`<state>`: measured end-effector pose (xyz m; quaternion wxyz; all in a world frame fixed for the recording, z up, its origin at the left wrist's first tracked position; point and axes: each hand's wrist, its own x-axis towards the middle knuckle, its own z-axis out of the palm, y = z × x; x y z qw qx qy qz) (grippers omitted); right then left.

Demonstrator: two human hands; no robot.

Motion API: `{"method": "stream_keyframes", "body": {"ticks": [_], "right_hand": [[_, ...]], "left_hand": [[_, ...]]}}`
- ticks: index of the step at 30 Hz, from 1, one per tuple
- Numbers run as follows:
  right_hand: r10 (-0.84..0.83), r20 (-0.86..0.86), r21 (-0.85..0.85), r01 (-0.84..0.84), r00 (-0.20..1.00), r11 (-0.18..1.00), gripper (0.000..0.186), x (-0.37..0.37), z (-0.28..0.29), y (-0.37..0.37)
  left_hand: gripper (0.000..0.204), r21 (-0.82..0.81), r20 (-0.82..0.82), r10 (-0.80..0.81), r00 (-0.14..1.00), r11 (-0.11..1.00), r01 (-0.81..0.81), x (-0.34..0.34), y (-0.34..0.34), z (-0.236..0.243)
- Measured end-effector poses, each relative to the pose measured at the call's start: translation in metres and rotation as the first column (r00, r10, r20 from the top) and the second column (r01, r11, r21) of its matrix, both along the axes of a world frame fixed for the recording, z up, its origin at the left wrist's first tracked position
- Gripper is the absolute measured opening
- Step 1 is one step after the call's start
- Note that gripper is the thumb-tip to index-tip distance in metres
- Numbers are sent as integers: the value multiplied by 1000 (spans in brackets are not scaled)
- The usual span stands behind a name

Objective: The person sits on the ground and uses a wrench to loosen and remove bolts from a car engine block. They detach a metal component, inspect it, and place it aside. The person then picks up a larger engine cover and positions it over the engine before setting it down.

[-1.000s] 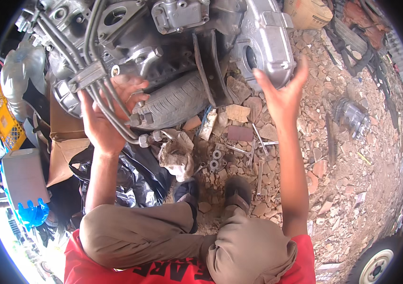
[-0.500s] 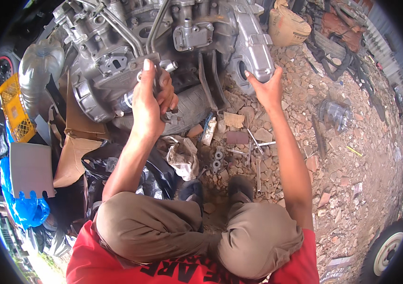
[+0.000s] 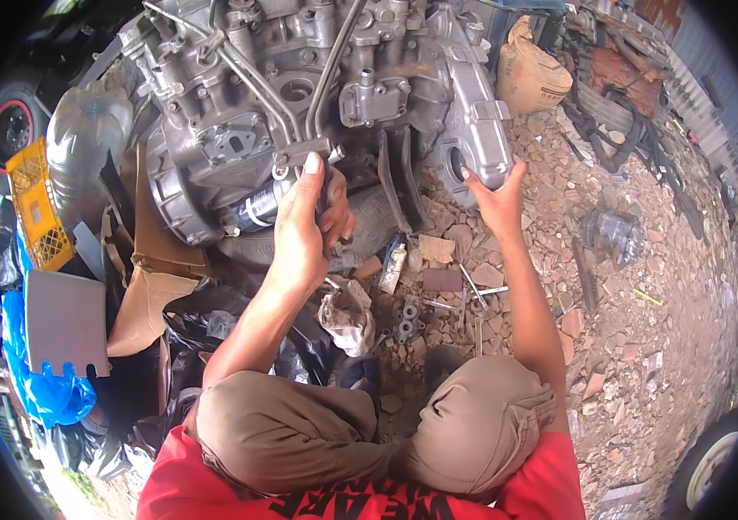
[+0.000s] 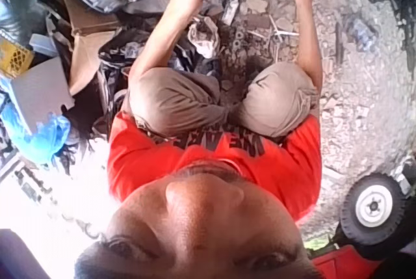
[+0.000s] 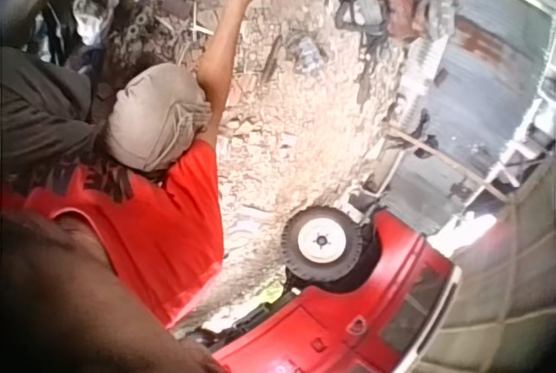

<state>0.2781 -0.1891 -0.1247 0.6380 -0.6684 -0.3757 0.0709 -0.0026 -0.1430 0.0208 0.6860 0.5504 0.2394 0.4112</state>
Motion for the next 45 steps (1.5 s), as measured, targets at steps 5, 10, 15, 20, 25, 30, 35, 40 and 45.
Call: {"method": "stream_keyframes", "body": {"ticks": [5, 10, 15, 20, 25, 30, 35, 40, 45], "right_hand": [[-9, 2, 4, 9, 1000, 1000, 68, 1, -3, 5], [-41, 88, 53, 37, 995, 998, 67, -3, 1, 5], [-3, 5, 34, 3, 1000, 999, 71, 0, 1, 1], [-8, 32, -29, 9, 999, 1000, 74, 7, -4, -1], [6, 38, 35, -8, 999, 999, 72, -12, -8, 1], [-27, 54, 91, 22, 998, 996, 77, 3, -7, 7], [194, 53, -55, -191, 980, 980, 84, 20, 4, -10], [532, -28, -580, -447, 846, 681, 102, 61, 46, -38], [268, 25, -690, -177, 963, 702, 106, 59, 85, -12]], "left_hand": [[48, 119, 17, 21, 1000, 993, -23, 1, 8, -14], [43, 112, 52, -16, 999, 994, 10, 0, 14, -22], [38, 64, -29, 83, 996, 995, -81, 3, -4, -3], [32, 47, -33, 67, 997, 997, -66, 0, -15, 13], [28, 150, -88, 156, 984, 979, -142, -4, 2, -21], [28, 195, -90, 110, 990, 977, -90, -1, 6, -14], [25, 82, -15, 59, 998, 995, -58, 1, 3, -14], [20, 75, 32, 96, 995, 992, -98, 3, -4, -6], [22, 54, 62, 124, 990, 990, -128, 5, -4, -10]]}}
